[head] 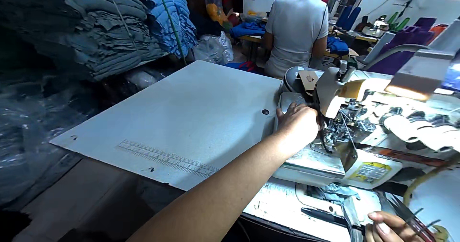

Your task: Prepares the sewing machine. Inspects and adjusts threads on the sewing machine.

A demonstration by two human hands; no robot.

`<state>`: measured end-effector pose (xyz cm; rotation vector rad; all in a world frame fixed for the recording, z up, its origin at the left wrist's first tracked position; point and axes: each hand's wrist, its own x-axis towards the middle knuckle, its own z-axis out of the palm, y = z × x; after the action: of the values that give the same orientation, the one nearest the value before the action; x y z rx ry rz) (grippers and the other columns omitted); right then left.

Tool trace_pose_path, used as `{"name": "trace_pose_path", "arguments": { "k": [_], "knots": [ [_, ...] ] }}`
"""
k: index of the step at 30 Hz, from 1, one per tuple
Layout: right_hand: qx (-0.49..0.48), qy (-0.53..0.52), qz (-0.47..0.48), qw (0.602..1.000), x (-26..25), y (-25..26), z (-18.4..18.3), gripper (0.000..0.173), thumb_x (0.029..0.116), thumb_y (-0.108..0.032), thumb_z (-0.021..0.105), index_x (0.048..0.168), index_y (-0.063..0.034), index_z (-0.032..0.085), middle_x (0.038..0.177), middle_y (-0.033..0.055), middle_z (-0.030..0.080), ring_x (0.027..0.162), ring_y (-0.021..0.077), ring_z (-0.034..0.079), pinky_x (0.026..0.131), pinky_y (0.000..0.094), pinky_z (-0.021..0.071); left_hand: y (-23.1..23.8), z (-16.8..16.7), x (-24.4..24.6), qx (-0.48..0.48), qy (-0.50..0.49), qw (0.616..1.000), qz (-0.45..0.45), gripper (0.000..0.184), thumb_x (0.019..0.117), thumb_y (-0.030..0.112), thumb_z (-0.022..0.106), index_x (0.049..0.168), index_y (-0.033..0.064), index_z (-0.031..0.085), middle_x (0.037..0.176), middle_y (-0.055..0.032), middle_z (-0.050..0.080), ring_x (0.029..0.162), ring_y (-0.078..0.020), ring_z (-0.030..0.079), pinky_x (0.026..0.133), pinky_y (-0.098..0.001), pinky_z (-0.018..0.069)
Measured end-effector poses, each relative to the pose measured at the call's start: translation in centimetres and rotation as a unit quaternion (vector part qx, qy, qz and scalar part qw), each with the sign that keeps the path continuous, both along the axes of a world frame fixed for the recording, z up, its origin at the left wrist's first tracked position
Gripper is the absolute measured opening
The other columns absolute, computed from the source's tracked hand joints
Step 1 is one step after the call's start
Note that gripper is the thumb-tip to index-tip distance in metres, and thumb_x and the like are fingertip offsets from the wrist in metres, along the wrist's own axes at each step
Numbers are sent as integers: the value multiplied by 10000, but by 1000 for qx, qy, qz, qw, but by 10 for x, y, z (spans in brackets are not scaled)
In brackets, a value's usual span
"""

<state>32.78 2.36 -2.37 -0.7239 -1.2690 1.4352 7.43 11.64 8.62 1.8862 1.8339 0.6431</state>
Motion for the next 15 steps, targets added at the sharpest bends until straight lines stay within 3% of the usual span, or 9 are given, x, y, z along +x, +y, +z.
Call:
{"name": "trace_pose_path", "arguments": {
  "k": [6,10,15],
  "knots": [
    [-6,11,-13,1000,-2,-3,0,386,1017,-1,454,1059,-232,760,682,-149,670,544,-59,547,531,129,458,-11,5,-10,8,55,998,17,209,1044,142,562,1147,43,715,1332,-148,612,1346,-333,498,1088,-658,308],
    [-3,7,-17,1000,-2,-4,-2,398,1010,11,452,1063,-231,764,684,-149,671,543,-61,542,535,128,457,-23,6,-47,15,81,995,56,177,1012,87,610,1118,0,722,1251,-214,633,1276,-403,540,1073,-665,344],
    [-2,8,-11,1000,-4,-4,-1,390,1015,-1,464,1067,-246,762,726,-158,691,554,-72,544,540,121,459,-60,6,-87,-48,79,993,73,198,1050,116,571,1144,-4,697,1234,-194,624,1242,-389,546,1081,-648,334]
  ]
}}
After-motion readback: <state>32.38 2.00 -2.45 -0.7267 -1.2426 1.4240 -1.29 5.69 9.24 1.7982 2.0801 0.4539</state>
